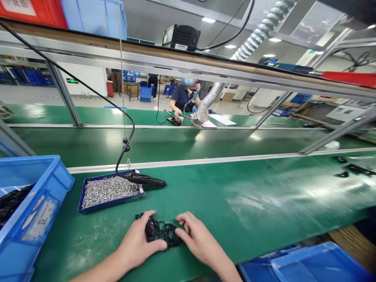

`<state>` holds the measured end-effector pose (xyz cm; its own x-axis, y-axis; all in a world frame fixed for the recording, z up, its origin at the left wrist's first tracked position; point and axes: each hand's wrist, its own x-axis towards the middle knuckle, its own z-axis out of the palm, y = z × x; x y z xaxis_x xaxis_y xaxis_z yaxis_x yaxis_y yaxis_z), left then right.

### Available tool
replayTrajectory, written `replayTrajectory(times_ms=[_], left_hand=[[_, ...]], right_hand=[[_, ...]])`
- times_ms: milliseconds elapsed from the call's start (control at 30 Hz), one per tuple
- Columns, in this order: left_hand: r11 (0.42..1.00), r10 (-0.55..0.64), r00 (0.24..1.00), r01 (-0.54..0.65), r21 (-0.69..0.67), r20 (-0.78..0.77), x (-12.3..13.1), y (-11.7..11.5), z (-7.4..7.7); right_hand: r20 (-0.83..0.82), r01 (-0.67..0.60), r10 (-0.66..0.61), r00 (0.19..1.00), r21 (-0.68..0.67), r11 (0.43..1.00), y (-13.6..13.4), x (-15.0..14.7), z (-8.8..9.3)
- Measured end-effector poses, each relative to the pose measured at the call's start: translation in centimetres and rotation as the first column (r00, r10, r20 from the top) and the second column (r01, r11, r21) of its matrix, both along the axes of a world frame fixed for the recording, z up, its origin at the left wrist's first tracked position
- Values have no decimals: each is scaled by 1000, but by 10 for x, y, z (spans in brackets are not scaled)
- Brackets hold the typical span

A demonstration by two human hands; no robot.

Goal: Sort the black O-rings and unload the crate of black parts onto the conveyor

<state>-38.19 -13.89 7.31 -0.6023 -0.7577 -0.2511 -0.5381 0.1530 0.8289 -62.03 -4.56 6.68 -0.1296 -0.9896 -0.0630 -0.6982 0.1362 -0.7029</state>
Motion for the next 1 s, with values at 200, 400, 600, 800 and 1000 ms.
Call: replayTrajectory(times_ms=[200,400,600,800,1000], left_hand=[[975,-97,935,158,-155,342,-36,12,14],[965,-105,935,178,-194,337,-43,25,17],[946,-119,975,169,-276,189,-38,36,-1],[979,-16,999,8,-204,-38,-12,9,9],[981,192,937,-186,50,-292,36,-6,52]], right_hand=[[-43,-52,50,998,-53,997,-1,40,-15],[166,-51,73,983,-136,989,3,41,-22],[483,57,32,875,-170,984,20,32,-47],[520,245,-106,848,-206,947,21,39,-57],[345,53,51,937,-286,957,4,58,-56]])
